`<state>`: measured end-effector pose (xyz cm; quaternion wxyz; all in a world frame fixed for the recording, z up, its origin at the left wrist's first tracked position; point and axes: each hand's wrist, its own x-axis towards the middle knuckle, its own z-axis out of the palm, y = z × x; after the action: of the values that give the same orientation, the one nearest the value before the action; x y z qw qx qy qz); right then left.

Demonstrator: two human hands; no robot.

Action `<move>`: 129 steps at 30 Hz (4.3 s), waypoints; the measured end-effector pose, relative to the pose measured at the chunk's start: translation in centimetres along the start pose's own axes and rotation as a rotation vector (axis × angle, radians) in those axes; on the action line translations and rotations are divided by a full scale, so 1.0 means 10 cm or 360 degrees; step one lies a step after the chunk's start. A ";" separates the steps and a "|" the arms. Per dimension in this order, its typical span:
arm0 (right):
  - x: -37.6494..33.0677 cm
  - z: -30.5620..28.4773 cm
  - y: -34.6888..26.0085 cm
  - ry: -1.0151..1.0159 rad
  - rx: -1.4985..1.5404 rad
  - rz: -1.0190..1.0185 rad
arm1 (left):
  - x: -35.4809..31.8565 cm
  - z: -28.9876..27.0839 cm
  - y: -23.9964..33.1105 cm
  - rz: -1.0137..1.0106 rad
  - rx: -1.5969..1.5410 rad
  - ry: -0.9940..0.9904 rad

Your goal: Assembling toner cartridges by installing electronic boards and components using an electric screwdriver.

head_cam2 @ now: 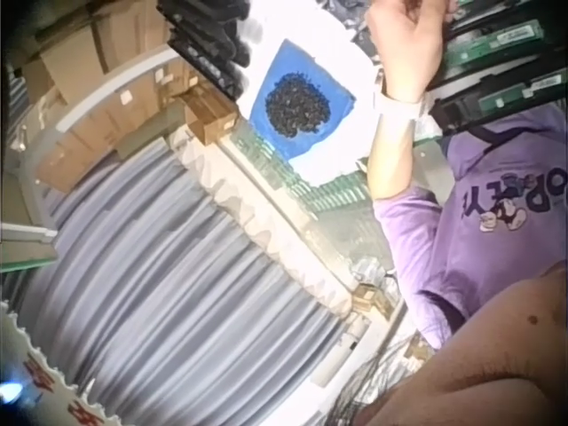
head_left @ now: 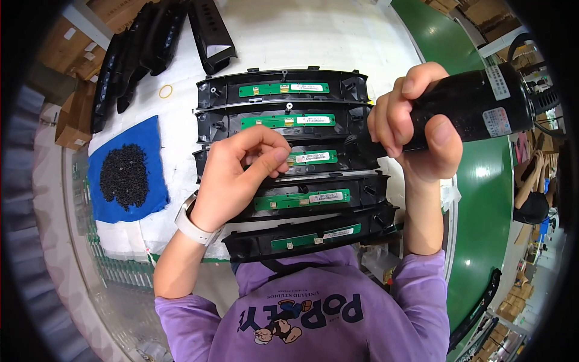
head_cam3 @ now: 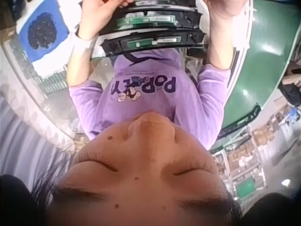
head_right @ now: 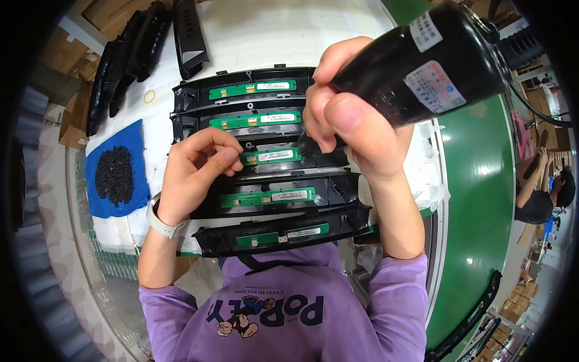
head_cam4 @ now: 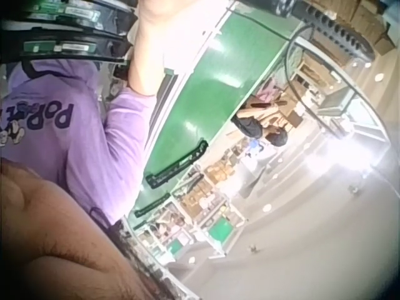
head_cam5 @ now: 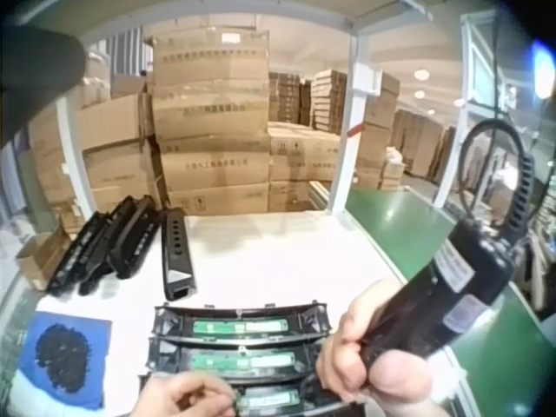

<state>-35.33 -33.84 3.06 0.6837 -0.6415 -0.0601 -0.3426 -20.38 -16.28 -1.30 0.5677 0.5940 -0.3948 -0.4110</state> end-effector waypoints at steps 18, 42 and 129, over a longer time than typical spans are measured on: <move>0.00 0.20 0.03 0.0129 -0.0094 0.0299 | 0.03 0.04 -0.13 -0.0045 0.0023 -0.0053; -0.08 0.25 -0.20 0.0226 0.0828 -0.0403 | -0.12 0.10 0.06 -0.0125 -0.0432 -0.0136; 0.02 0.55 -0.23 -0.0056 0.0825 -0.0247 | -0.39 0.00 0.05 -0.0062 -0.0594 -0.0062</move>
<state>-34.45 -28.69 6.01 0.7956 -0.4445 -0.2067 -0.3560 -21.74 -12.60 -0.63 0.6522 0.4779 -0.3110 -0.4995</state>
